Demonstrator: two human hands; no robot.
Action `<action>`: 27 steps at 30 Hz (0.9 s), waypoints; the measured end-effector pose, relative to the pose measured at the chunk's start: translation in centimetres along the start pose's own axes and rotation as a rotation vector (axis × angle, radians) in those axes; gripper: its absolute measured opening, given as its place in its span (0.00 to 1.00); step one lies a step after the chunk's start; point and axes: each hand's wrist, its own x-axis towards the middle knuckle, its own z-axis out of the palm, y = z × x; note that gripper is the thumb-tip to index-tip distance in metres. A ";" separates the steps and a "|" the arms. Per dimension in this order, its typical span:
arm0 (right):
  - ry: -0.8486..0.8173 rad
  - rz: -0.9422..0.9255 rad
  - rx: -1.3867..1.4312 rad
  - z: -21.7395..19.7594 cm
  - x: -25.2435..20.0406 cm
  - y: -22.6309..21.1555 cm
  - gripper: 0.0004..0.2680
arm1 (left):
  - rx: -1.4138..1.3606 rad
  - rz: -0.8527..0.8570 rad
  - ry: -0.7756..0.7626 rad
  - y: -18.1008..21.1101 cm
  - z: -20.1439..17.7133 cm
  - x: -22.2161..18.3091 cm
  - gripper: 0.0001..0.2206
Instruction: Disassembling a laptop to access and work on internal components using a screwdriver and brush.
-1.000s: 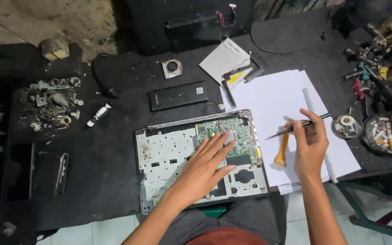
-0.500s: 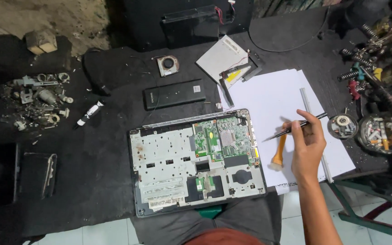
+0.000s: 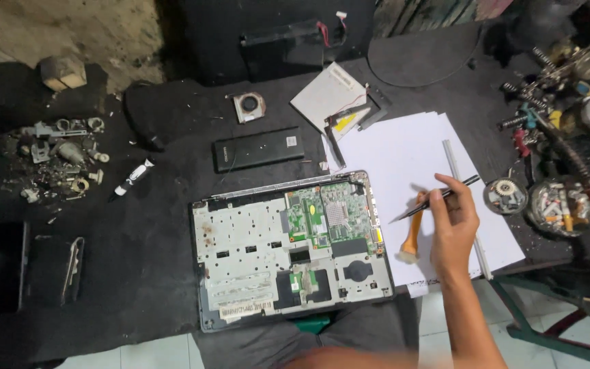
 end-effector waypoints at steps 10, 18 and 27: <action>0.003 0.077 -0.032 0.0 -0.2 -1.2 0.09 | 1.901 -0.030 0.920 5.2 -26.9 8.0 0.15; 0.027 0.168 -0.053 -0.1 -0.2 -1.9 0.09 | 1.877 0.040 0.948 4.0 -30.3 10.3 0.12; 0.036 0.204 -0.074 -0.1 0.0 -1.5 0.09 | 1.687 -0.122 0.903 4.4 -30.9 15.8 0.22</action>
